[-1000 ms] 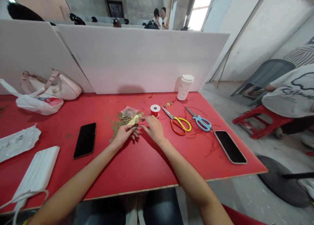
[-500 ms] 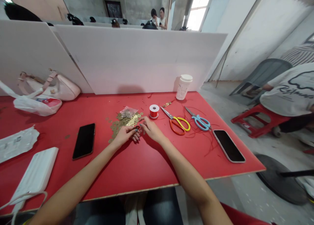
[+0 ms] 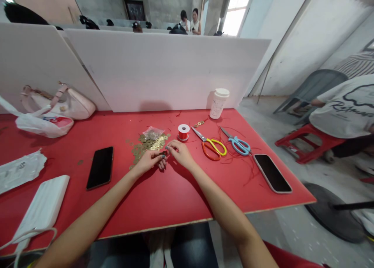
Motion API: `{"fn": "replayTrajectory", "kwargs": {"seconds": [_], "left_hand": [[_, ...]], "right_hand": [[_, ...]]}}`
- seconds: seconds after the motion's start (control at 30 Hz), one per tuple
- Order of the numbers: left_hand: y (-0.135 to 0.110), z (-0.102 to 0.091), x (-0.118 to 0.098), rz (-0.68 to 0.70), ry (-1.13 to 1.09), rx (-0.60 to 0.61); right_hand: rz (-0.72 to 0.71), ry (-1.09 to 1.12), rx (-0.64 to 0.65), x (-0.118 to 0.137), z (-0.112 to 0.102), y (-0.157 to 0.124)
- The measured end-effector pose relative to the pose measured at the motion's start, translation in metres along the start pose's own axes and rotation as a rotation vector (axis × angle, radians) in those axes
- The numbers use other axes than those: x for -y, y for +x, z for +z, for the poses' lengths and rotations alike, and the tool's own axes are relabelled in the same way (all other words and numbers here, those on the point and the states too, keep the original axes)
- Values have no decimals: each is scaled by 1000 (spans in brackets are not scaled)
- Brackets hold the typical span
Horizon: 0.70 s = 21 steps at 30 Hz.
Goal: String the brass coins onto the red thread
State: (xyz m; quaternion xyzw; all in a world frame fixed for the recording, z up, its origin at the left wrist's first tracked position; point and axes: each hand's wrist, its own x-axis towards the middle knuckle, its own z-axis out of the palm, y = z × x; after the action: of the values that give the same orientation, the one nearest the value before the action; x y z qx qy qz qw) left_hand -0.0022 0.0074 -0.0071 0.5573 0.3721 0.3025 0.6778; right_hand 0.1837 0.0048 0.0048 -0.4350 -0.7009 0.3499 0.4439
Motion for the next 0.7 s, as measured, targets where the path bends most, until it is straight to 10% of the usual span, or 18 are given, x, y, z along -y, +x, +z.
{"fn": "replayTrajectory", "kwargs": {"seconds": [0.2, 0.7], "left_hand": [[-3, 3, -6, 1, -84, -13], [-3, 4, -8, 38, -166, -109]], "right_hand": [[268, 349, 11, -4, 8, -2], [360, 482, -121, -6, 14, 0]]}}
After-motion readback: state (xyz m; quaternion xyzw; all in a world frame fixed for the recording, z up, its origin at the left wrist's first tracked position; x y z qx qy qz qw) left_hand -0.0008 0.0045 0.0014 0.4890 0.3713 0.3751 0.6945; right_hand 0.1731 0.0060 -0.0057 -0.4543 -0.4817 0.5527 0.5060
